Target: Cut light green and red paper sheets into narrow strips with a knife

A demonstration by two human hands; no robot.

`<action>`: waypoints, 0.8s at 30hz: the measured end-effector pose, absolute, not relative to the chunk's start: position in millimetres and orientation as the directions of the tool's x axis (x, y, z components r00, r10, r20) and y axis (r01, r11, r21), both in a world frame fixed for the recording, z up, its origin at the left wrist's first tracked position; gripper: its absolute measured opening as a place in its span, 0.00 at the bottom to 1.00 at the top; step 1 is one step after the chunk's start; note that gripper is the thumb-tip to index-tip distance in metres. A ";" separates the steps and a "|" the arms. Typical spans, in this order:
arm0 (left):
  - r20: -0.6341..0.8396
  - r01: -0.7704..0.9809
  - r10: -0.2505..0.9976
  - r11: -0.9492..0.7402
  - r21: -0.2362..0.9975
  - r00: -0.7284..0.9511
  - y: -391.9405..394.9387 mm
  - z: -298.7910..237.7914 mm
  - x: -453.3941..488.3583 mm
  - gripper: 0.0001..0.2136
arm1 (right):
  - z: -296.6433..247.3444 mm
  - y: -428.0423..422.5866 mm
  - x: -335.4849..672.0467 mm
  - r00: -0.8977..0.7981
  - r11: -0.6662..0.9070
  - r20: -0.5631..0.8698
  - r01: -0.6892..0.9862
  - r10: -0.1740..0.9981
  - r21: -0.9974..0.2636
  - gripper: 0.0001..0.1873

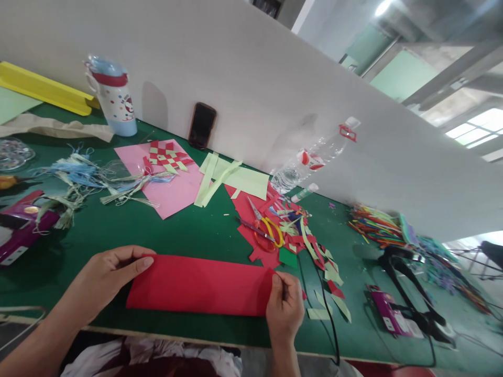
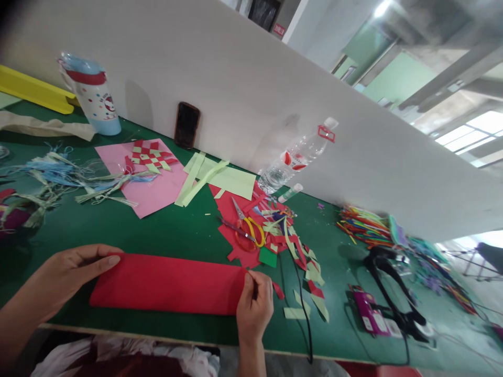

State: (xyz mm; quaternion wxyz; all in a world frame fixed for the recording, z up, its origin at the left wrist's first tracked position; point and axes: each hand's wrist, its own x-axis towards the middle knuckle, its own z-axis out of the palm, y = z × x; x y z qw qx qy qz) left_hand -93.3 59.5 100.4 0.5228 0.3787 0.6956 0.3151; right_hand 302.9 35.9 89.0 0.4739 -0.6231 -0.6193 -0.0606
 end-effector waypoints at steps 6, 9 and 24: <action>-0.473 0.199 0.865 0.500 0.843 -0.167 61.0 106.8 -89.3 0.30 | 89.3 35.3 300.8 0.231 0.199 0.643 0.828 0.730 -0.524 0.17; -0.469 0.202 0.869 0.493 0.846 -0.159 60.3 109.6 -87.9 0.30 | 89.3 35.4 300.0 0.230 0.191 0.633 0.830 0.740 -0.525 0.18; -0.381 0.339 0.918 0.394 0.855 -0.108 56.2 110.3 -89.1 0.26 | 82.3 37.7 300.3 0.213 0.096 0.510 0.853 0.834 -0.512 0.25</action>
